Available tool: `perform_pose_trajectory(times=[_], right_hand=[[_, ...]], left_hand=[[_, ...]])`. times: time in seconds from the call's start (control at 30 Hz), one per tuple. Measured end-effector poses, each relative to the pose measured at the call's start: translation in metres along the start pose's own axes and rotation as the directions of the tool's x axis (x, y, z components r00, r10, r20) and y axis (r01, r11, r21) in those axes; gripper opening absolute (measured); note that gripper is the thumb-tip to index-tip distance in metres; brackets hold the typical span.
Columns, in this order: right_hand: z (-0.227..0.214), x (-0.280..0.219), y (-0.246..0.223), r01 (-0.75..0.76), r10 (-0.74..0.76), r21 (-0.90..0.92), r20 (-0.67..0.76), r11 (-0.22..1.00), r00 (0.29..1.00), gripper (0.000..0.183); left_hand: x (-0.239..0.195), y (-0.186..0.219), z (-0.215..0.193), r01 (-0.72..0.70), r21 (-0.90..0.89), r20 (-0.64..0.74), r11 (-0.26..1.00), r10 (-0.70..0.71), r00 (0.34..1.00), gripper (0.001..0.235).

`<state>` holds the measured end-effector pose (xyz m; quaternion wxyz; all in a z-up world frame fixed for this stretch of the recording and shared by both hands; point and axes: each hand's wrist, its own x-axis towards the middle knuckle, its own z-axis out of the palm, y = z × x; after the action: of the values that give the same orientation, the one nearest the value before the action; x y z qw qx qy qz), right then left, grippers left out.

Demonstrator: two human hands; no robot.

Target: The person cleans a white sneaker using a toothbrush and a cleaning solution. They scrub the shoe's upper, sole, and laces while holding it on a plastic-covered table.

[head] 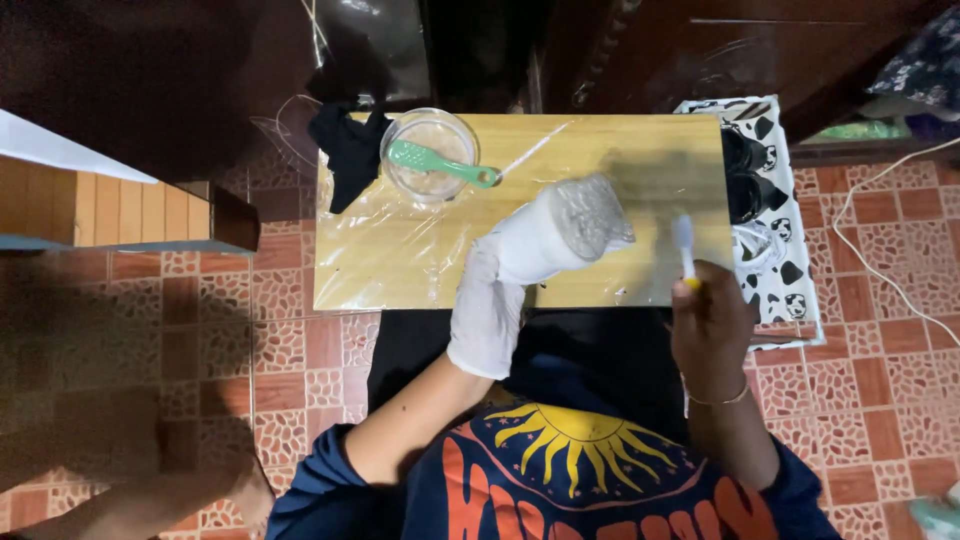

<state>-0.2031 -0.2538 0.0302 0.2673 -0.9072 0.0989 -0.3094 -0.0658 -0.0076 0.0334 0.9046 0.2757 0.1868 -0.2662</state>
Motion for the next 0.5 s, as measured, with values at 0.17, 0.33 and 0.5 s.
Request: perform_pose_trajectory(times=[0.17, 0.33, 0.5], right_hand=[[0.008, 0.007, -0.021, -0.111, 0.094, 0.127, 0.130, 0.986, 0.987, 0.018], [0.030, 0.003, -0.020, -0.232, 0.220, 0.017, 0.258, 0.972, 0.941, 0.021], [0.027, 0.013, -0.025, -0.272, 0.208, 0.180, 0.310, 0.945, 0.928, 0.014]], left_hand=[[0.010, 0.026, -0.028, -0.007, -0.098, -0.043, 0.995, 0.003, 0.999, 0.046], [0.028, 0.034, -0.065, -0.014, -0.162, -0.057, 0.987, 0.005, 0.998, 0.047], [0.090, 0.013, -0.136, -0.325, 0.388, -0.001, 0.862, 0.354, 0.935, 0.033]])
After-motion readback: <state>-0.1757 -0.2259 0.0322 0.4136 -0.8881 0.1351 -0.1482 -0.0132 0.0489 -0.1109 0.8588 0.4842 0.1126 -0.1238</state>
